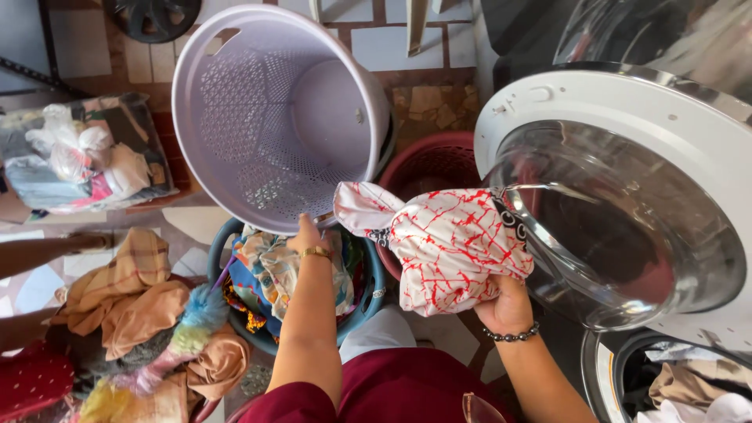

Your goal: Sorting and inspecting laundry from baskets in a washing area.

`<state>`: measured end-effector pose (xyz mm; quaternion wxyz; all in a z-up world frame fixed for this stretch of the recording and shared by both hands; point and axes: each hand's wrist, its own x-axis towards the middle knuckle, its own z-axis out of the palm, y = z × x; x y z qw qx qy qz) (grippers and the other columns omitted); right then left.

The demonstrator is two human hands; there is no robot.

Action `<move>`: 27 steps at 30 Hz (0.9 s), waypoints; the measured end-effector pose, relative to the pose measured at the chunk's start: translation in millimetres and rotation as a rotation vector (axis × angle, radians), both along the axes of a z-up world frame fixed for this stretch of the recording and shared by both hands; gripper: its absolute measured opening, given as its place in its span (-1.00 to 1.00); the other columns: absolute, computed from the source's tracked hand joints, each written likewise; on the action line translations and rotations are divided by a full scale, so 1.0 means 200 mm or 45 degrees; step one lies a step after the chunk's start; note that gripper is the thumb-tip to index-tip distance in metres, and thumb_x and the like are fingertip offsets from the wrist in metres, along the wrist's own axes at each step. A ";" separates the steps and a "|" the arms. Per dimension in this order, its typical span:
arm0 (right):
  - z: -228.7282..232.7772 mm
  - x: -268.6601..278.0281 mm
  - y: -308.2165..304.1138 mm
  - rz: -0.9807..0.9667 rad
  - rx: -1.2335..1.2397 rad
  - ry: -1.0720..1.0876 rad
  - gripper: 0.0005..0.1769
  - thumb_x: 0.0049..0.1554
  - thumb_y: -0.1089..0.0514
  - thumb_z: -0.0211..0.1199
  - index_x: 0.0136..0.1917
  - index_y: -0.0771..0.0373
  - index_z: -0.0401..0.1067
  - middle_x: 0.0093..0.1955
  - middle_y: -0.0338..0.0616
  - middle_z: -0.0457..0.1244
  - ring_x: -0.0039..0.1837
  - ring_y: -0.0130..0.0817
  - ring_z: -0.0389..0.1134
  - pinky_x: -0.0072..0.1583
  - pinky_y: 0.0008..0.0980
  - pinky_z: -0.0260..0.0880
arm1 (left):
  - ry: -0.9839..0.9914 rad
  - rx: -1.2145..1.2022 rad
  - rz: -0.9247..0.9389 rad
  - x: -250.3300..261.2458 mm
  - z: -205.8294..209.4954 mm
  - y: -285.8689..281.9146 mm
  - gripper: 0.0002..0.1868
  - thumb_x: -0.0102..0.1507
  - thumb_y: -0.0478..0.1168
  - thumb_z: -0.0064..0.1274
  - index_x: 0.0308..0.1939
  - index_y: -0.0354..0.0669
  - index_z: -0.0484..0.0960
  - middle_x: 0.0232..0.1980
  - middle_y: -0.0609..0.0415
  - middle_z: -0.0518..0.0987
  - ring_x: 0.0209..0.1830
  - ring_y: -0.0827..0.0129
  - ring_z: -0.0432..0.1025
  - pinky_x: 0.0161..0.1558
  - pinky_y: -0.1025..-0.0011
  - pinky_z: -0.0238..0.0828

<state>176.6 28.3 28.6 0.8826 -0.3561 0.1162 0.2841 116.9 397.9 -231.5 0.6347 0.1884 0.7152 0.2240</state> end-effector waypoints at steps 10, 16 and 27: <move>-0.24 -0.29 -0.24 -0.165 -0.172 -0.163 -0.35 0.05 0.39 0.33 0.41 0.35 0.29 0.31 0.01 0.32 0.30 -0.18 0.37 0.32 -0.08 0.36 | 0.386 0.501 -0.443 -0.28 0.04 -0.62 -0.28 0.31 0.13 0.00 0.40 -0.27 0.32 0.33 -0.22 0.48 0.28 0.04 0.41 0.29 0.22 0.32; -0.50 -0.59 -0.43 -0.067 -0.730 -0.503 -0.24 -0.08 0.44 0.37 0.39 0.33 0.25 0.14 -0.21 0.31 0.18 -0.45 0.33 0.23 -0.34 0.37 | -0.691 -0.170 -1.145 -0.17 0.34 -1.03 -0.35 0.39 0.16 -0.12 0.35 -0.30 0.36 0.31 -0.15 0.47 0.29 0.04 0.32 0.28 0.11 0.24; -0.18 -1.08 -0.95 -0.536 -0.710 -0.170 -0.10 -0.01 0.31 0.37 0.52 0.20 0.05 0.36 -0.14 0.23 0.32 -0.29 0.31 0.23 -0.16 0.39 | -1.264 -1.371 -1.611 -0.09 1.03 -1.73 -0.36 0.39 0.16 -0.30 0.40 -0.18 0.40 0.39 -0.14 0.46 0.36 -0.06 0.34 0.39 -0.05 0.21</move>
